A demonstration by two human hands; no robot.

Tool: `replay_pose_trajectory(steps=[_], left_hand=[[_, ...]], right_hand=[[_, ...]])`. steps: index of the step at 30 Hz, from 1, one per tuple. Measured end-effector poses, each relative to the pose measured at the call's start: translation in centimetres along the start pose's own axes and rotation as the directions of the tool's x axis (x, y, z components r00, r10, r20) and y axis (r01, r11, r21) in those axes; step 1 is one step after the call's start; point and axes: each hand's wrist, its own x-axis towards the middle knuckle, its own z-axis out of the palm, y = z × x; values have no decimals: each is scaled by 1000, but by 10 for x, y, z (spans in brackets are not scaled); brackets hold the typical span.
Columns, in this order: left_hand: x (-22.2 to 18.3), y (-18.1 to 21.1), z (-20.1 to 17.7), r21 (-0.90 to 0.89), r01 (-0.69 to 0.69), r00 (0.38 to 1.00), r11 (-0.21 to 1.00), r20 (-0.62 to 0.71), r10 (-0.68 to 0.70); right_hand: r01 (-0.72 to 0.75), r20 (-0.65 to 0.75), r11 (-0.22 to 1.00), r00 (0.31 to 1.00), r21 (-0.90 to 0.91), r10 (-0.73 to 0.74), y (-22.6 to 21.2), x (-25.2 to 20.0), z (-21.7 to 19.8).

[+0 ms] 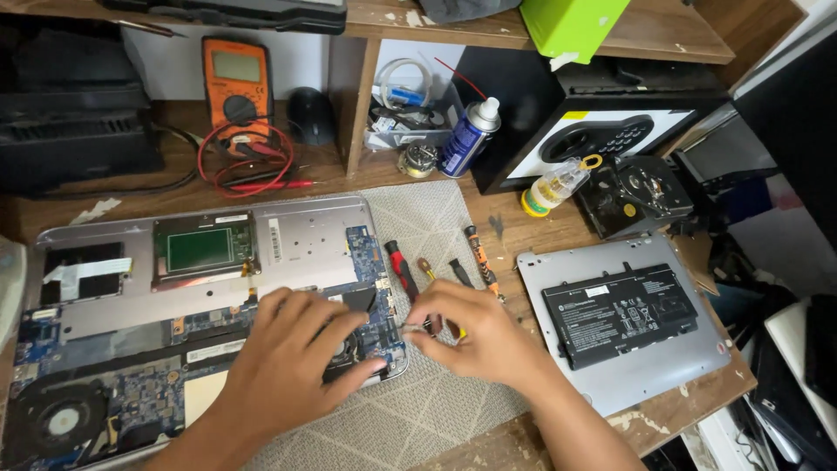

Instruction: Disassembling a laptop by removing internal screws with a screwdriver and disconnecting various ribbon cables from the motherboard.

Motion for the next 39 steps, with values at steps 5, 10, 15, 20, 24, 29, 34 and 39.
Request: replay_pose_trajectory(steps=[5,10,15,20,24,29,34,39], left_hand=[[4,-1,2,-144,-84,994,986,51,92],[6,-1,0,-168,-158,985,973,47,168],[9,0,-3,-210,-109,990,972,63,124],[7,0,-2,-182,-88,996,979,3,90],[4,-2,3,-174,-1,1000,985,-3,0],[2,-3,6,-204,47,999,978,32,-41],[1,-5,7,-185,58,997,981,62,-47],[5,-4,4,-236,14,998,972,67,2]], right_hand=[[51,12,999,999,7,-51,-1,-2,9],[47,20,998,999,-40,-46,-3,-4,14],[45,55,998,998,-46,-42,1,-4,16],[0,69,995,998,-104,8,-2,0,9],[-253,-54,875,966,-413,254,8,-2,-4],[-406,-58,813,905,-417,422,17,-3,-2],[-444,16,810,874,-382,486,18,2,12],[-537,-103,774,838,-336,536,30,-3,20]])
